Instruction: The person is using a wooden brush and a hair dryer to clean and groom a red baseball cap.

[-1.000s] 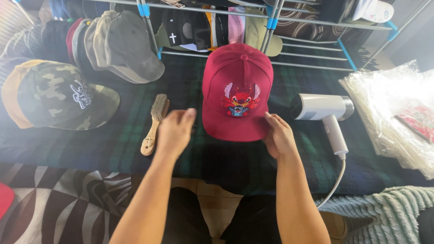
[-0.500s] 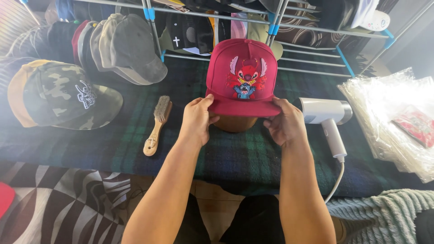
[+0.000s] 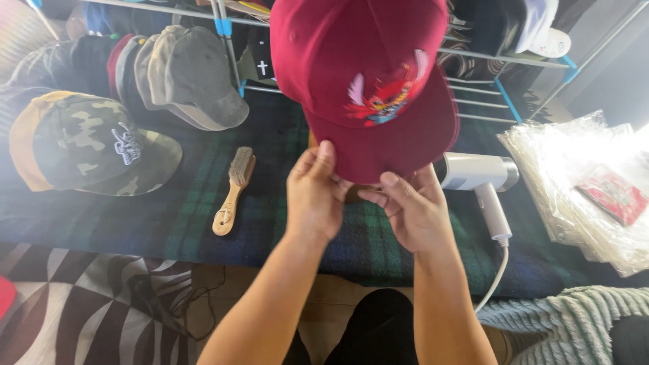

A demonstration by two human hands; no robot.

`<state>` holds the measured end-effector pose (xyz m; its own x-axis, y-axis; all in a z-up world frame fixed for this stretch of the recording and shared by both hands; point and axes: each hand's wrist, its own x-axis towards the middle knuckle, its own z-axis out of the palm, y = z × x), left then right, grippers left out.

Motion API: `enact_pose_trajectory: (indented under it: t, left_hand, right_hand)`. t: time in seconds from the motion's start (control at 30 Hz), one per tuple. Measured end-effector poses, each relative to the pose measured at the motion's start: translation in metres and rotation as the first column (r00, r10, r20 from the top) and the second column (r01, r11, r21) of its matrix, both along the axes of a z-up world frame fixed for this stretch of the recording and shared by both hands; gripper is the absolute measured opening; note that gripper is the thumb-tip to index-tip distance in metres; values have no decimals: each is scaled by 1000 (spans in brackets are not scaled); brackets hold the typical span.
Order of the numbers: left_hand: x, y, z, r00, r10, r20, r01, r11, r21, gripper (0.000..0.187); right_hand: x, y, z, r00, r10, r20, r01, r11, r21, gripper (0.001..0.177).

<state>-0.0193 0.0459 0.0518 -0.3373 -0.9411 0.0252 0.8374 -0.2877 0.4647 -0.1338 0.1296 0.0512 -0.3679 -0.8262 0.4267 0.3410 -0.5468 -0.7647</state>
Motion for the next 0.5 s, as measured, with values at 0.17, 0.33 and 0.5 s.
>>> enact_pose_trajectory:
  t: [0.17, 0.33, 0.5]
  left_hand:
    - [24, 46, 16, 906, -136, 402, 228, 955, -191, 33]
    - [132, 88, 77, 698, 373, 611, 526, 311, -791, 29]
    - [137, 61, 96, 538, 735, 413, 217, 353, -910, 46]
  right_hand:
    - [-37, 31, 44, 788, -427, -444, 408, 902, -144, 46]
    - [-68, 54, 122, 576, -723, -382, 692, 680, -242, 41]
    - [-93, 41, 111, 619, -479, -622, 525, 842, -125, 39]
